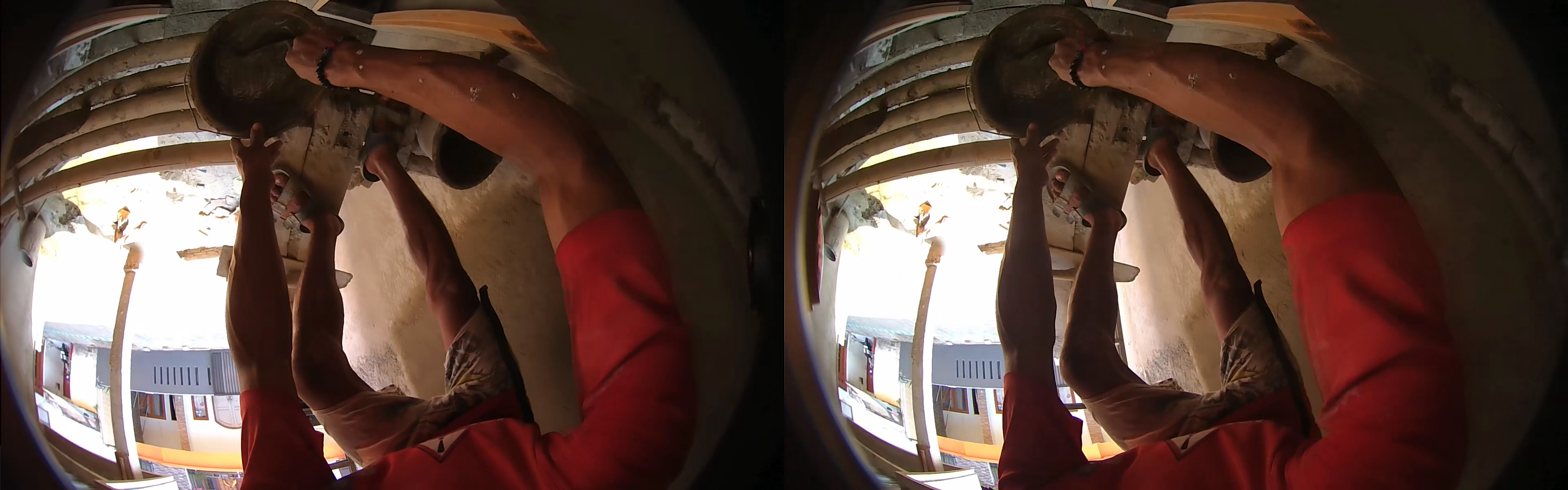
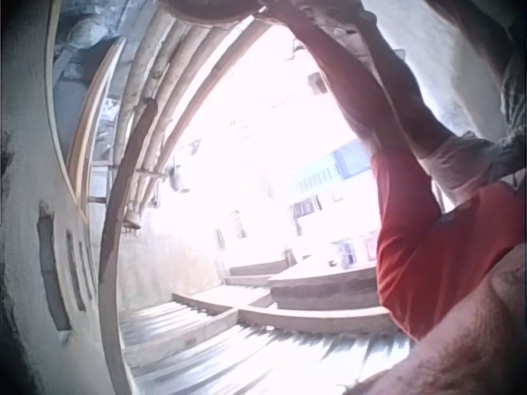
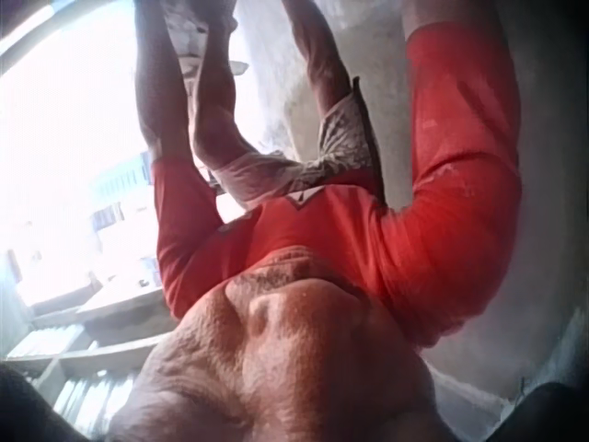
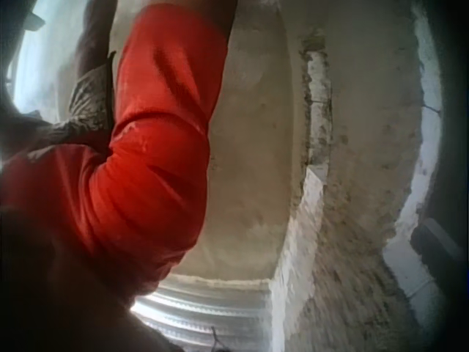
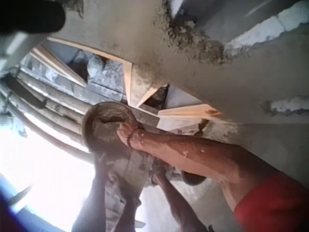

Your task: The person stands on a wooden scaffold and applies wet plaster to a wall using a trowel, taking the plaster from a bucket.

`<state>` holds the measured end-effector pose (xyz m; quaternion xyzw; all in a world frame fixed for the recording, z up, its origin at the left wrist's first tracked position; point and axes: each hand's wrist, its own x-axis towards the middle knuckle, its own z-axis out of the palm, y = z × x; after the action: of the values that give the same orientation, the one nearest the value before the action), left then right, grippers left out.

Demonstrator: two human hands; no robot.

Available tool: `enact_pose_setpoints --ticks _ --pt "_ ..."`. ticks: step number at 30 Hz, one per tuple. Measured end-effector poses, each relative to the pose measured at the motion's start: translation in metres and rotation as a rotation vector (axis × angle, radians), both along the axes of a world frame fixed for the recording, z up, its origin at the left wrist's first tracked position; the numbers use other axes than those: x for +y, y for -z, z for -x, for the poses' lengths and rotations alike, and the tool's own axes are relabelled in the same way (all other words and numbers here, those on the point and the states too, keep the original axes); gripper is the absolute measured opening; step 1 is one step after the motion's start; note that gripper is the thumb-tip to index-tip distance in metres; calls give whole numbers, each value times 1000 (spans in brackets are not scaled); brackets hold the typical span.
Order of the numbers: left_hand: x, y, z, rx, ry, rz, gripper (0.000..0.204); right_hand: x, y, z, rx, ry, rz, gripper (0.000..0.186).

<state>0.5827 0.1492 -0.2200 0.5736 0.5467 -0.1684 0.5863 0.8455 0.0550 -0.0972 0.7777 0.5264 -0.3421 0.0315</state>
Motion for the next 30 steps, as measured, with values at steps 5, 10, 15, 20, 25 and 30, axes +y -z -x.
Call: enact_pose_setpoints --ticks 5,10,15,20,25,30 --pt "-39 -102 -54 334 -413 -153 74 -80 -73 -5 145 380 -11 33" --pt "-129 -128 -69 -23 155 -125 69 -266 -139 17 60 815 -322 49" --pt "-270 -90 -126 -343 771 -18 69 -393 -157 101 455 1747 361 54" --pt "-349 -13 -138 -819 960 -12 56 -411 -99 145 595 2035 434 51" --pt "-352 63 -110 -366 1218 231 47 -436 -8 130 561 1883 464 31" --pt "-311 -11 -94 -571 1047 -83 36 -399 -23 135 149 1384 261 22"
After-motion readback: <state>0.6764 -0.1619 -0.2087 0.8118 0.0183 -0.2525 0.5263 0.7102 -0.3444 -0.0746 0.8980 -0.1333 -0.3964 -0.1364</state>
